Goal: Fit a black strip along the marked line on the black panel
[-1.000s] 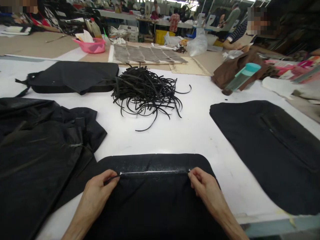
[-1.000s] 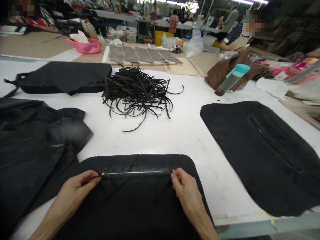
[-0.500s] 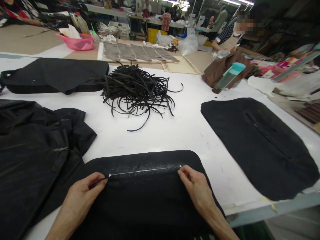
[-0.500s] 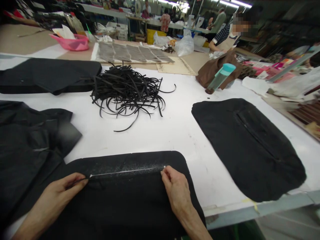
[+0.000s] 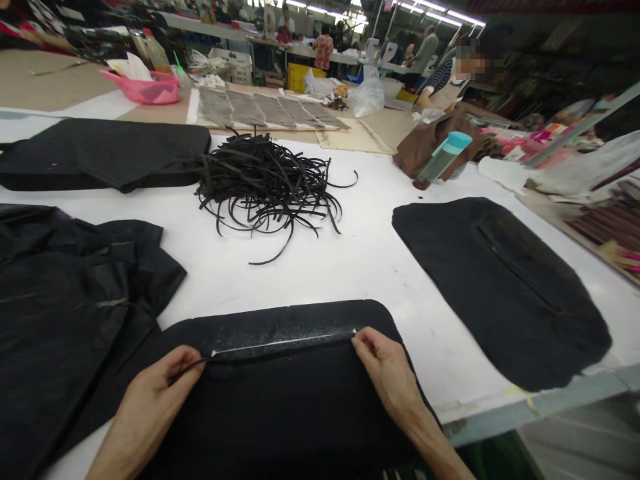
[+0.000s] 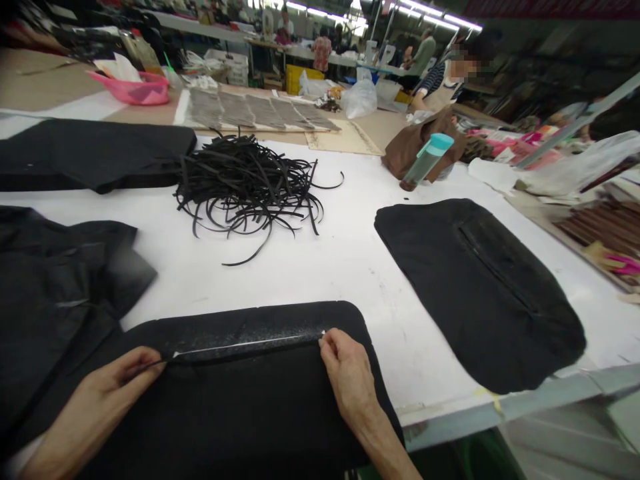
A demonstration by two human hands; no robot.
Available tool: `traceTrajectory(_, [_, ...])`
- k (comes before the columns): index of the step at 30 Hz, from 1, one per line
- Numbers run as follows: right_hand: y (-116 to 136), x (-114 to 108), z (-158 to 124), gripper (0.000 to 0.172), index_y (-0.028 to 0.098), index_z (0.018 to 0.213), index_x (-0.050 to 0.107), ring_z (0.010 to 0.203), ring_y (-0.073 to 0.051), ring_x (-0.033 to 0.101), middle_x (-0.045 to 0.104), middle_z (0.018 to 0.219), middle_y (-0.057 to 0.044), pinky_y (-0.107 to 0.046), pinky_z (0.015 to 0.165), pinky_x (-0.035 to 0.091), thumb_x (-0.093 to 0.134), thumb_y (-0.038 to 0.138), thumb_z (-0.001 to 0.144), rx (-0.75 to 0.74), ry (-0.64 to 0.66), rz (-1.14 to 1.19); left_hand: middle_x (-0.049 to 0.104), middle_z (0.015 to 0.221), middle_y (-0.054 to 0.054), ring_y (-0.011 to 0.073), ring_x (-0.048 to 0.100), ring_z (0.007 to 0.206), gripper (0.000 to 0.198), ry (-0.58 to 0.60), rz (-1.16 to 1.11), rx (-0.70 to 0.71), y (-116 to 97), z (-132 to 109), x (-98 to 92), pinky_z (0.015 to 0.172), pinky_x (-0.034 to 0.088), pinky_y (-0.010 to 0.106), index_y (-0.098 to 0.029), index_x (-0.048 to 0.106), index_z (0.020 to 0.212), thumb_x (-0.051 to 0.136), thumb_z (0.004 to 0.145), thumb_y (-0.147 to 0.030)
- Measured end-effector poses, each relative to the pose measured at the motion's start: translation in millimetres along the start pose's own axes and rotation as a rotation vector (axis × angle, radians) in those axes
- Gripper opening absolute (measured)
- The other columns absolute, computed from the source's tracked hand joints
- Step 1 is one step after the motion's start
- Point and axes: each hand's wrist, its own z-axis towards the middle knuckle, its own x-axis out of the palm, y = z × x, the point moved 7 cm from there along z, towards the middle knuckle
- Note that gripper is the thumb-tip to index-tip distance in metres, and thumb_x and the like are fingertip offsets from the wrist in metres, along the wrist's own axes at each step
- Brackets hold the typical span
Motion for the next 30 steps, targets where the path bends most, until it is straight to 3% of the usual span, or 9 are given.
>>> traceTrajectory(3, [-10,4,0,0.031,0.022,0.068,0.049,0.057,-0.013,0.042,0.044,0.059,0.004,-0.023,0.051,0.031,0.041,0.046,0.085,0.022,0.074,0.036,0.044,0.056,-0.006,0.0110,0.040,0.053,0.020,-0.049,-0.037,0.094,-9,-6,-3.4,0.050,0.032,0.020,-0.020,0.047,0.066,0.052,0.070,-0.039])
traceTrajectory(6, [-22,10,3,0.036,0.023,0.073,0.052,0.057,-0.014,0.044,0.047,0.060,0.004,-0.023,0.051,0.034,0.040,0.055,0.083,0.045,0.156,0.023,0.043,0.058,-0.005,0.0114,0.040,0.056,0.010,-0.057,-0.096,0.143,-18,-12,-4.1,0.053,0.032,0.021,-0.020,0.049,0.069,0.047,0.072,-0.029])
traceTrajectory(12, [-31,13,11,0.042,0.024,0.078,0.055,0.059,-0.015,0.052,0.055,0.062,0.003,-0.020,0.054,0.041,0.040,0.064,0.077,0.038,0.184,-0.012,0.061,0.077,0.000,0.0141,0.051,0.067,0.032,-0.049,-0.086,0.080,-16,-21,-1.3,0.063,0.039,0.024,-0.019,0.064,0.102,0.053,0.073,-0.029])
traceTrajectory(19, [-28,9,10,0.042,0.025,0.076,0.057,0.058,-0.014,0.055,0.058,0.063,0.003,-0.018,0.052,0.042,0.041,0.064,0.076,0.021,0.152,-0.026,0.063,0.070,0.000,0.0144,0.053,0.063,0.027,-0.078,0.026,0.144,-15,-19,1.2,0.062,0.041,0.025,-0.021,0.068,0.097,0.053,0.074,-0.026])
traceTrajectory(22, [-29,10,11,0.040,0.025,0.077,0.058,0.059,-0.014,0.056,0.059,0.064,0.003,-0.017,0.053,0.042,0.044,0.062,0.076,-0.007,0.151,-0.026,0.066,0.077,0.001,0.0159,0.056,0.069,0.027,-0.093,0.084,0.148,-16,-18,1.1,0.069,0.042,0.026,-0.021,0.067,0.098,0.052,0.075,-0.025])
traceTrajectory(25, [-28,11,11,0.038,0.024,0.078,0.059,0.060,-0.014,0.056,0.060,0.065,0.003,-0.016,0.054,0.042,0.044,0.059,0.078,-0.036,0.150,-0.022,0.066,0.084,0.001,0.0158,0.058,0.077,0.020,-0.081,0.115,0.220,-23,-18,1.9,0.074,0.041,0.026,-0.022,0.066,0.089,0.050,0.077,-0.021])
traceTrajectory(30, [-26,10,11,0.040,0.024,0.077,0.058,0.057,-0.013,0.055,0.058,0.063,0.004,-0.017,0.052,0.041,0.041,0.061,0.078,-0.019,0.149,-0.042,0.058,0.073,-0.001,0.0143,0.054,0.071,0.015,-0.092,0.137,0.304,-31,-19,0.5,0.069,0.037,0.025,-0.021,0.060,0.076,0.046,0.081,-0.022])
